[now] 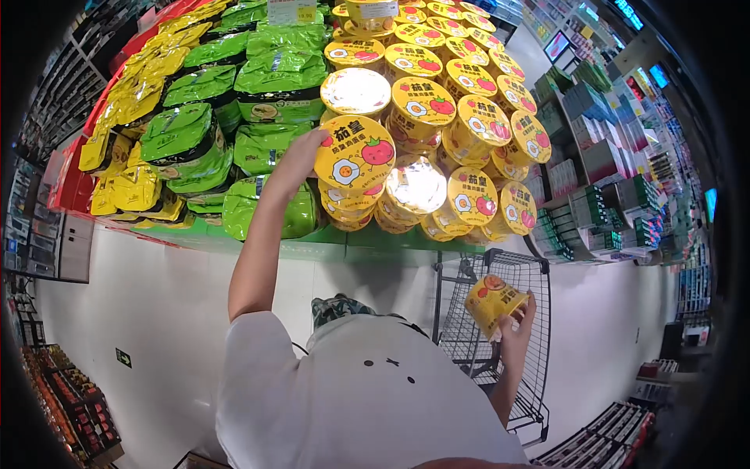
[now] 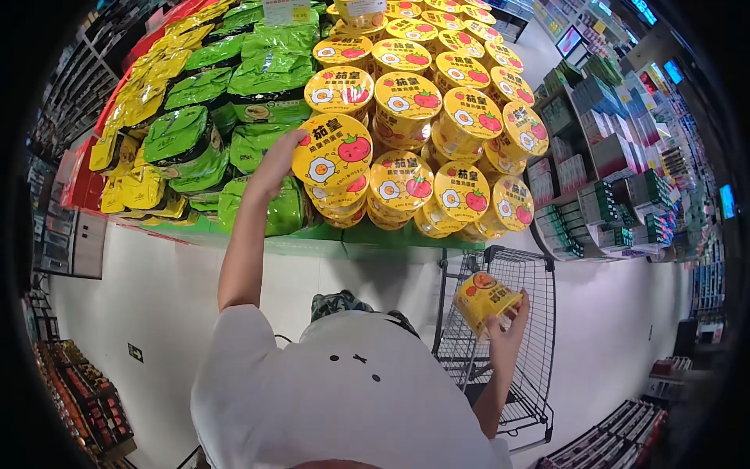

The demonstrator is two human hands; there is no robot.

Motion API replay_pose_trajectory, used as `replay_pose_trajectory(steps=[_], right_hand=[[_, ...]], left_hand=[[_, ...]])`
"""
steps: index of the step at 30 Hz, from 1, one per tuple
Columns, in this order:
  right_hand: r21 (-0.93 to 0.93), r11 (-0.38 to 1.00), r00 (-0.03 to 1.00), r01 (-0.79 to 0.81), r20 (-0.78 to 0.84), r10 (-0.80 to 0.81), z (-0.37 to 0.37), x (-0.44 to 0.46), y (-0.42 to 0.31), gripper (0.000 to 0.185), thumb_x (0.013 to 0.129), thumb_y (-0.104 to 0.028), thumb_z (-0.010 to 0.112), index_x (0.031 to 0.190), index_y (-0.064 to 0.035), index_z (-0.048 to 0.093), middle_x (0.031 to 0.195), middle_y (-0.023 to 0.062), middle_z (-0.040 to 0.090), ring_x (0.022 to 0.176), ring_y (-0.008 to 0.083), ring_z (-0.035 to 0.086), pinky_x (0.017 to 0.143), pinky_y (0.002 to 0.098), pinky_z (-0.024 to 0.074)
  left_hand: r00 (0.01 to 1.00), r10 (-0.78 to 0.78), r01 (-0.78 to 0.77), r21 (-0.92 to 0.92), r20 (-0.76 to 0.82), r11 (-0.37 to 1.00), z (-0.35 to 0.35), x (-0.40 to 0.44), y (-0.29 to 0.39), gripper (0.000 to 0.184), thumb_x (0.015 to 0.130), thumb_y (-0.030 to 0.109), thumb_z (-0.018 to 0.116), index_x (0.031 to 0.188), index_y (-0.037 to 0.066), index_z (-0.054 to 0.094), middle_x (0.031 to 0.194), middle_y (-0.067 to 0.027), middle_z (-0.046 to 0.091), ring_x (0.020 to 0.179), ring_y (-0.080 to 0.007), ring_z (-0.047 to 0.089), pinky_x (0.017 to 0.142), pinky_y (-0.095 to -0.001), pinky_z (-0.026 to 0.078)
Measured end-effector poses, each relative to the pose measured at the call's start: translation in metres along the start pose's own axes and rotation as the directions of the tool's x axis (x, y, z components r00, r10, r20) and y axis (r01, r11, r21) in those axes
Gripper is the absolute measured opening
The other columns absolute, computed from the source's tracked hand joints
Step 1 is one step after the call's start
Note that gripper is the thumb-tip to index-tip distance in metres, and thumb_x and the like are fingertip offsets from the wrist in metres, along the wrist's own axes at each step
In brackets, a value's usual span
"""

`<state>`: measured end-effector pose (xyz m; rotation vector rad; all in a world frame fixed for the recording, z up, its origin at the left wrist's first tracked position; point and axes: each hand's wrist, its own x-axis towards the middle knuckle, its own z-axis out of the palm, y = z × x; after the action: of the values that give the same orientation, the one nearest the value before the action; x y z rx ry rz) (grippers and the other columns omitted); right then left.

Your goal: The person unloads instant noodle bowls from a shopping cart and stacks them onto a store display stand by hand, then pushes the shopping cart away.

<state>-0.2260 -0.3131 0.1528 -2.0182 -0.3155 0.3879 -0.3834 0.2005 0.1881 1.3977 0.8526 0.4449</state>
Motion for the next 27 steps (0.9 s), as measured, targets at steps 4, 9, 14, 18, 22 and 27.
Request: replay_pose_trajectory(steps=[4,9,14,18,22,27], right_hand=[[-0.119,0.952,0.954,0.281,0.144,-0.263,0.040,0.018,-0.129,0.097,0.079,-0.017,0.078,0.163,-0.0057,0.030,0.149,0.0166,0.044,0.131,0.0289,0.049,0.102,0.0477,0.0522],[-0.367,0.688,0.779,0.626,0.269,-0.566,0.109,0.081,-0.230,0.094,0.073,-0.030,0.086,0.150,-0.0009,0.040,0.133,0.0208,0.056,0.120,0.0355,0.057,0.098,0.0463,0.0526],[-0.624,0.538,0.818,0.566,0.344,-0.461,0.177,0.113,-0.270,0.082,0.073,-0.045,0.086,0.129,0.0023,0.049,0.124,0.0227,0.060,0.115,0.0429,0.059,0.097,0.0509,0.0529],[-0.766,0.358,0.820,0.535,0.367,-0.439,0.212,0.134,-0.249,0.085,0.078,-0.062,0.079,0.124,0.0029,0.050,0.128,0.0237,0.059,0.116,0.0485,0.058,0.093,0.0569,0.0536],[-0.761,0.398,0.842,0.512,0.354,-0.407,0.212,0.147,-0.247,0.087,0.077,-0.065,0.083,0.123,0.0018,0.051,0.130,0.0233,0.058,0.119,0.0485,0.057,0.094,0.0566,0.0533],[-0.567,0.398,0.692,0.721,0.619,-0.372,0.183,0.153,-0.252,0.091,0.063,-0.054,0.096,0.123,-0.0024,0.051,0.123,0.0167,0.061,0.115,0.0419,0.058,0.098,0.0495,0.0506]], left_hand=[[0.968,0.215,-0.224,0.053,0.130,0.973,-0.019,0.033,-0.022,0.045,0.105,0.038,0.053,0.128,0.001,0.064,0.107,-0.0045,0.073,0.096,-0.0139,0.071,0.082,-0.0325,0.057],[0.879,0.474,-0.409,0.421,-0.057,0.810,-0.012,-0.001,0.007,0.060,0.097,0.041,0.074,0.138,0.000,0.057,0.126,-0.0187,0.069,0.117,-0.0288,0.067,0.105,-0.0393,0.050],[0.797,0.596,-0.475,0.710,0.098,0.520,0.009,-0.029,0.014,0.090,0.078,0.058,0.085,0.143,0.005,0.051,0.148,-0.0226,0.050,0.135,-0.0394,0.050,0.110,-0.0509,0.043],[0.820,0.553,-0.429,0.795,0.145,0.428,0.014,-0.030,0.013,0.104,0.069,0.068,0.086,0.143,0.004,0.051,0.153,-0.0270,0.042,0.141,-0.0430,0.043,0.108,-0.0578,0.041],[0.758,0.627,-0.479,0.806,0.180,0.348,0.010,-0.029,0.012,0.102,0.064,0.065,0.090,0.138,0.007,0.052,0.150,-0.0239,0.045,0.135,-0.0429,0.047,0.108,-0.0540,0.043],[0.754,0.615,-0.563,0.711,0.232,0.422,0.005,-0.017,0.015,0.088,0.062,0.058,0.092,0.124,0.008,0.054,0.136,-0.0197,0.050,0.126,-0.0402,0.050,0.105,-0.0505,0.045]])
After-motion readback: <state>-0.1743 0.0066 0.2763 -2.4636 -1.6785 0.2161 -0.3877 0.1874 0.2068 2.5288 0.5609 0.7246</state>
